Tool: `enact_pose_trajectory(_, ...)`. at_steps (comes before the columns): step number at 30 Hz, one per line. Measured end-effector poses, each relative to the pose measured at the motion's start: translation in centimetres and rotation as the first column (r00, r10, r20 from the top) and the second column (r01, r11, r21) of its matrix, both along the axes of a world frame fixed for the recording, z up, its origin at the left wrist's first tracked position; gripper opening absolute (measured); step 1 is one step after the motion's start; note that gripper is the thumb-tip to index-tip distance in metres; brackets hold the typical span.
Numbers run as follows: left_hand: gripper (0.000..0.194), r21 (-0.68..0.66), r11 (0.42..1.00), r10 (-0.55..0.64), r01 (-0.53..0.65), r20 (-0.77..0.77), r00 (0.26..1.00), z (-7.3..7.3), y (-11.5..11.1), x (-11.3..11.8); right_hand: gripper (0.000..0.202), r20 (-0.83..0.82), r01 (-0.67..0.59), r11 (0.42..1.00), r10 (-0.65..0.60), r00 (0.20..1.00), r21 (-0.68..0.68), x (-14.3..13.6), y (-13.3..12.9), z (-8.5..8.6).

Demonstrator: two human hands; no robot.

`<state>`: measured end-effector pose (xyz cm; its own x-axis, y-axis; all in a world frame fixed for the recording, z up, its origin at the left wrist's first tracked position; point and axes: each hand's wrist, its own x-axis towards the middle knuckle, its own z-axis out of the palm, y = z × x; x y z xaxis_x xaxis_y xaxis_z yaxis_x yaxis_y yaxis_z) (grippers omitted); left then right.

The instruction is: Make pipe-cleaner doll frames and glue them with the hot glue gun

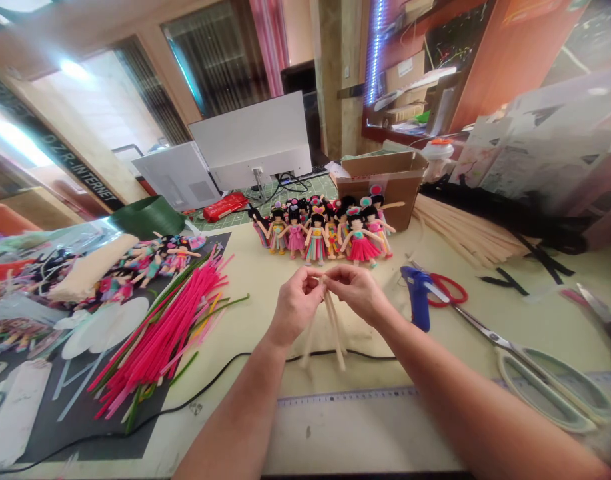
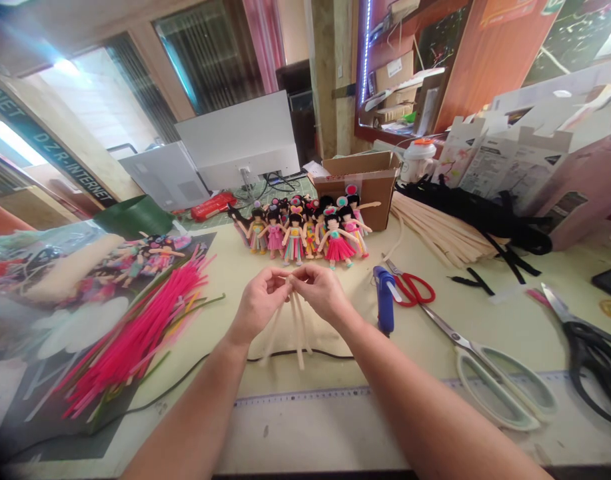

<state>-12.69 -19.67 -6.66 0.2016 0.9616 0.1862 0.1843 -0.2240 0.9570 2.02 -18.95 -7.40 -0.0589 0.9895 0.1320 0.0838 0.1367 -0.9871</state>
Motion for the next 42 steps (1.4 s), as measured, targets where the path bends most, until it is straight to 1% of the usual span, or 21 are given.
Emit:
enact_pose_trajectory(4,0.023,-0.038,0.999,-0.016,0.018,0.051,0.999,0.24,-0.05,0.08,0.025,-0.039,-0.018,0.999,0.017,0.999,-0.035,-0.01,-0.05,0.25)
enact_pose_trajectory(8,0.018,-0.069,0.997,-0.024,0.029,0.081,0.996,0.28,0.08,0.0,0.03,-0.167,-0.111,0.987,0.09,0.982,-0.12,0.07,-0.07,0.12)
enact_pose_trajectory(10,0.016,-0.078,0.996,-0.027,0.033,0.081,0.996,0.21,0.16,-0.07,0.031,-0.227,-0.157,0.978,0.123,0.966,-0.138,0.16,-0.04,-0.04)
enact_pose_trajectory(14,0.014,-0.087,0.996,-0.023,0.029,0.068,0.997,0.04,0.25,-0.14,0.03,-0.265,-0.197,0.969,0.153,0.952,-0.149,0.3,0.03,-0.22)
enact_pose_trajectory(17,0.014,-0.1,0.994,-0.022,0.03,0.085,0.996,0.12,0.18,-0.04,0.03,-0.247,-0.185,0.971,0.144,0.958,-0.152,0.21,0.08,-0.19)
enact_pose_trajectory(22,0.021,-0.13,0.99,-0.036,0.054,0.139,0.99,0.35,0.08,0.15,0.03,-0.169,-0.089,0.985,0.063,0.984,-0.146,0.06,0.08,-0.03)
enact_pose_trajectory(26,0.02,-0.123,0.991,-0.028,0.048,0.163,0.986,0.17,0.25,0.06,0.032,-0.181,-0.146,0.981,0.122,0.976,-0.127,0.26,0.06,0.02)
enact_pose_trajectory(29,0.021,-0.15,0.987,-0.03,0.062,0.206,0.978,0.0,0.37,-0.09,0.033,-0.216,-0.199,0.973,0.172,0.961,-0.115,0.37,0.13,-0.1)
enact_pose_trajectory(31,0.023,-0.175,0.982,-0.03,0.071,0.226,0.974,-0.02,0.41,-0.19,0.033,-0.217,-0.202,0.973,0.174,0.96,-0.111,0.36,0.18,-0.2)
enact_pose_trajectory(35,0.025,-0.225,0.968,-0.046,0.111,0.275,0.96,0.13,0.42,-0.27,0.03,-0.184,-0.145,0.985,0.126,0.975,-0.095,0.27,0.26,-0.31)
enact_pose_trajectory(39,0.027,-0.286,0.943,-0.064,0.172,0.351,0.934,0.25,0.35,-0.22,0.027,-0.18,-0.123,0.989,0.108,0.978,-0.075,0.2,0.35,-0.45)
enact_pose_trajectory(42,0.028,-0.287,0.937,-0.079,0.199,0.382,0.921,0.24,0.21,-0.1,0.024,-0.148,-0.078,0.996,0.072,0.986,-0.038,0.17,0.35,-0.62)
